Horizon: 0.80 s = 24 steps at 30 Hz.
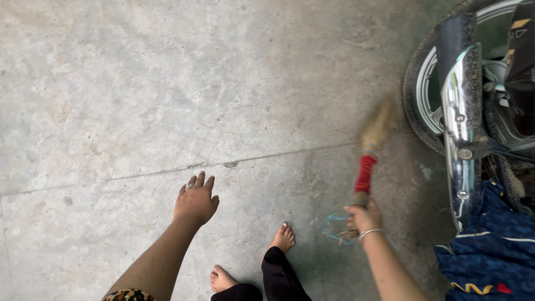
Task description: The person sweeps a concrete floor and tiled entryway using a traditional straw broom. They move along walls, steps, and around a parked motorcycle, sweeping debris into a pile.
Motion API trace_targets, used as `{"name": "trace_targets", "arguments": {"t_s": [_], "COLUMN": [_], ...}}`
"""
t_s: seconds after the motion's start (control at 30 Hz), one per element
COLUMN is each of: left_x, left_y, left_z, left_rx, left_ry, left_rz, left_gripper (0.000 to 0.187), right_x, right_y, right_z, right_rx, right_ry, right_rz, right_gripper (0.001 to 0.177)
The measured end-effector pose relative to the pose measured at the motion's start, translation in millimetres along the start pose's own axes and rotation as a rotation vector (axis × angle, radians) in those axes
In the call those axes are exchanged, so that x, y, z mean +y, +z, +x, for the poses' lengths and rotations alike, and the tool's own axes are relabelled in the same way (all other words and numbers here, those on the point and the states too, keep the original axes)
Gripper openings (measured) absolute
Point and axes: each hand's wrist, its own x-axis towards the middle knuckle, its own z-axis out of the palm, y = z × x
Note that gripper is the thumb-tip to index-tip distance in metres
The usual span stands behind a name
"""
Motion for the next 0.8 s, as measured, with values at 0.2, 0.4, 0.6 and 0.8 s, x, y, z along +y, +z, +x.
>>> {"name": "trace_targets", "arguments": {"t_s": [0.2,0.4,0.6,0.8], "left_x": [34,58,75,67], "left_y": [-19,-31,-46,-79], "left_z": [30,41,45,71], "left_rx": [0.036,0.069,0.137,0.245], "left_ry": [0.028,0.016,-0.008,-0.019], "left_rz": [0.019,-0.021,-0.153,-0.024], "left_gripper": [0.065,0.065,0.064,0.065], "right_x": [3,40,3,-83], "right_y": [-33,79,204,210], "right_z": [52,6,-42,-48], "right_rx": [-0.062,-0.122,-0.435,-0.669], "right_ry": [0.127,0.165,-0.279,0.163], "right_rz": [-0.002,-0.329,-0.592,-0.227], "right_gripper": [0.045,0.057,0.071,0.087]}}
